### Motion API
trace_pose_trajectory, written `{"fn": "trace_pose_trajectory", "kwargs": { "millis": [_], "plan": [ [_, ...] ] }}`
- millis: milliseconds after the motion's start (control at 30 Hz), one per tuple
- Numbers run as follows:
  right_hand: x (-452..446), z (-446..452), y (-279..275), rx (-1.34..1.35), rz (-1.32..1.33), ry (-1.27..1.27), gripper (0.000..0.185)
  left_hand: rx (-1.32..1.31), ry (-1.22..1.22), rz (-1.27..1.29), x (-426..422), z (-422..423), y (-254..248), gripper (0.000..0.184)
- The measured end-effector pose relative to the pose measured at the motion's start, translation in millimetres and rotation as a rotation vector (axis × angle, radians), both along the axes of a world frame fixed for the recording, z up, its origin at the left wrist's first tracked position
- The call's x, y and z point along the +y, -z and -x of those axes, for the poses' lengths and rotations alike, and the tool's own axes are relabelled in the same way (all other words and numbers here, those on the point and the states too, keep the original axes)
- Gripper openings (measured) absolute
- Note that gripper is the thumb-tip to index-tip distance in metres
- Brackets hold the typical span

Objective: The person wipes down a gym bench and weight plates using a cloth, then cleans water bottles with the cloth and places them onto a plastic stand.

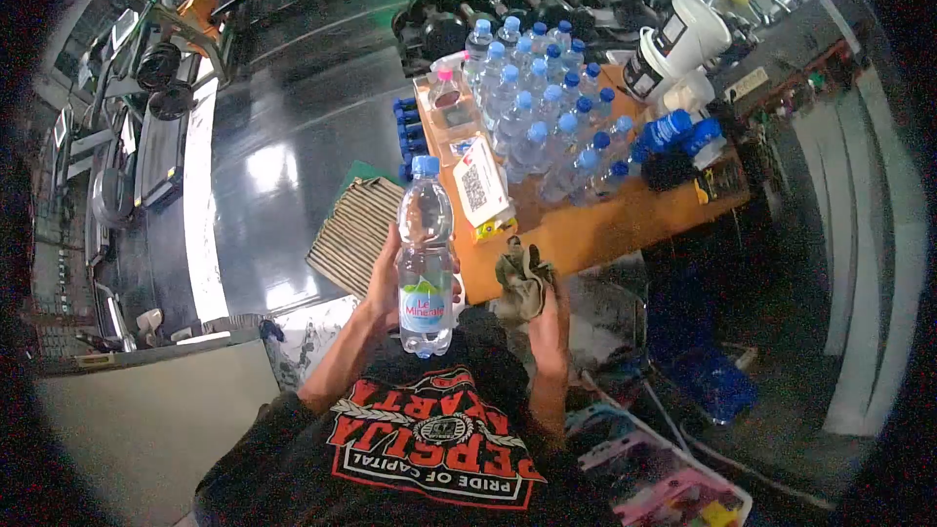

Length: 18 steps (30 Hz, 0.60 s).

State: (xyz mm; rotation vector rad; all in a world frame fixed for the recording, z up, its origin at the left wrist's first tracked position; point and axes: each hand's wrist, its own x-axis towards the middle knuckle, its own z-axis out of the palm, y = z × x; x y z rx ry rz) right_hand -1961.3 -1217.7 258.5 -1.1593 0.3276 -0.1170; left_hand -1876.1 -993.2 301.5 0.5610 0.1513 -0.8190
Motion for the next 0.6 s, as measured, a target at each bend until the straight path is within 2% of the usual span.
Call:
{"fn": "trace_pose_trajectory", "kwargs": {
  "millis": [33, 100, 133, 200, 233, 333, 367, 400, 467, 500, 600],
  "plan": [
    [8, 7, 1, 0.007, 0.002, 0.015, 0.035, -0.005, 0.037, 0.050, 5, 1, 3, 0.078],
    [27, 16, -1, 0.108, -0.306, 0.151, 0.034, -0.015, 0.108, 0.104, 15, 1, 7, 0.077],
    [34, 24, 0, 0.098, -0.303, 0.184, 0.034, 0.026, 0.123, 0.126, 18, 4, 8, 0.077],
    [41, 41, 9, 0.314, -0.019, 0.221, 0.036, 0.054, 0.189, 0.157, 20, 7, 9, 0.077],
    [41, 55, 23, 0.324, -0.043, 0.259, 0.038, 0.088, 0.196, 0.109, 20, 8, 9, 0.079],
    [67, 70, -33, 0.408, -0.051, 0.477, 0.040, 0.146, 0.255, -0.043, 17, 12, 14, 0.081],
    [73, 80, -42, 0.528, 0.111, 0.480, 0.043, 0.156, 0.297, -0.012, 15, 13, 16, 0.081],
    [76, 89, -42, 0.503, 0.110, 0.537, 0.043, 0.167, 0.341, 0.018, 12, 14, 15, 0.081],
    [81, 110, -31, 0.418, -0.078, 0.672, 0.042, 0.124, 0.418, 0.007, 2, 16, 11, 0.082],
    [81, 121, -16, 0.249, -0.142, 0.721, 0.037, 0.156, 0.456, 0.012, -5, 19, 6, 0.082],
    [77, 146, -14, 0.289, -0.192, 0.832, 0.035, 0.042, 0.607, -0.048, -28, 30, 3, 0.080]
  ]
}}
